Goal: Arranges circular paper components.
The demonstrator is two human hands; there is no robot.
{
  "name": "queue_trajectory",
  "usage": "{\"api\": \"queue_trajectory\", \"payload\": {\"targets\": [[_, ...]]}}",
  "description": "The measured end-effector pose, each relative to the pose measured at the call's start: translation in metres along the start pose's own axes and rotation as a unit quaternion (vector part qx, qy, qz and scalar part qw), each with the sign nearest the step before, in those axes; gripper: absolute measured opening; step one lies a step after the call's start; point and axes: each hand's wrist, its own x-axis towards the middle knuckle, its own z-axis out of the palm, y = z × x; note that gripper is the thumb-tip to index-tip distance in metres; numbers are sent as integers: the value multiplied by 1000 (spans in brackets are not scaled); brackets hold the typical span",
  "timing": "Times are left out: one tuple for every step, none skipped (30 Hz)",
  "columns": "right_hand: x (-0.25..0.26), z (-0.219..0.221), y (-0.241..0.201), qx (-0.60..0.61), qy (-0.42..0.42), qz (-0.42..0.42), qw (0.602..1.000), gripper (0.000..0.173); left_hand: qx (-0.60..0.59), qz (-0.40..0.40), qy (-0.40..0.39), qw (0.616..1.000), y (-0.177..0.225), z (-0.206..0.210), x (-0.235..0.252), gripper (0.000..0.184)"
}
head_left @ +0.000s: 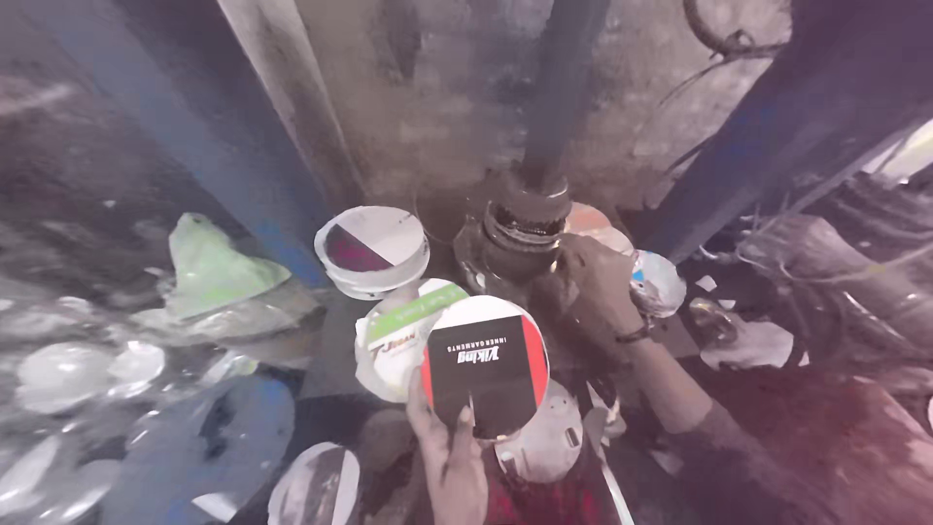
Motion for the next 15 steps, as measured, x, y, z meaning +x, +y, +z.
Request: {"api": "queue_trajectory", "payload": {"targets": [[1,-2,-4,2,10,-13,1000,23,-5,0,0,1000,0,0,0,79],[3,-5,-10,3,7,-23,1000,23,-12,1,-5,1000,0,0,-1,79],[7,-7,-15,-5,-10,-31,999,22,-21,4,-14,1000,-1,0,-1,80],[13,-4,-19,-22,-18,-44,999,19,-30,8,-21,999,-2,1,-1,80],[18,-4,-24,-37,-45,-50,997,18,-36,10,-21,999,-3,2,-2,81],[22,-6,-28,-52,-64,-58,995,15,-37,11,-23,999,-2,3,-3,81],[23,-8,-31,-63,-54,-80,993,14,-31,13,-21,999,-1,3,-4,81],[23,-8,-32,-56,-23,-109,992,15,-26,19,-20,999,0,1,-5,80],[23,-8,-33,-40,13,-145,988,16,-20,27,-17,999,1,0,-5,79],[20,-8,-34,-18,21,-174,984,17,-13,36,-12,999,1,-1,-5,78],[12,-9,-33,3,1,-193,981,18,-2,43,-12,999,0,-3,-5,77],[-1,-10,-30,5,-24,-204,979,18,4,41,-11,999,0,-4,-6,77],[-19,-12,-25,3,-17,-212,977,16,-1,36,-11,999,0,-5,-6,76],[-38,-15,-20,3,28,-218,976,13,-8,33,-12,999,1,-5,-5,76],[-55,-17,-14,-2,84,-214,973,11,-17,34,-9,999,1,-3,-3,75]]}}
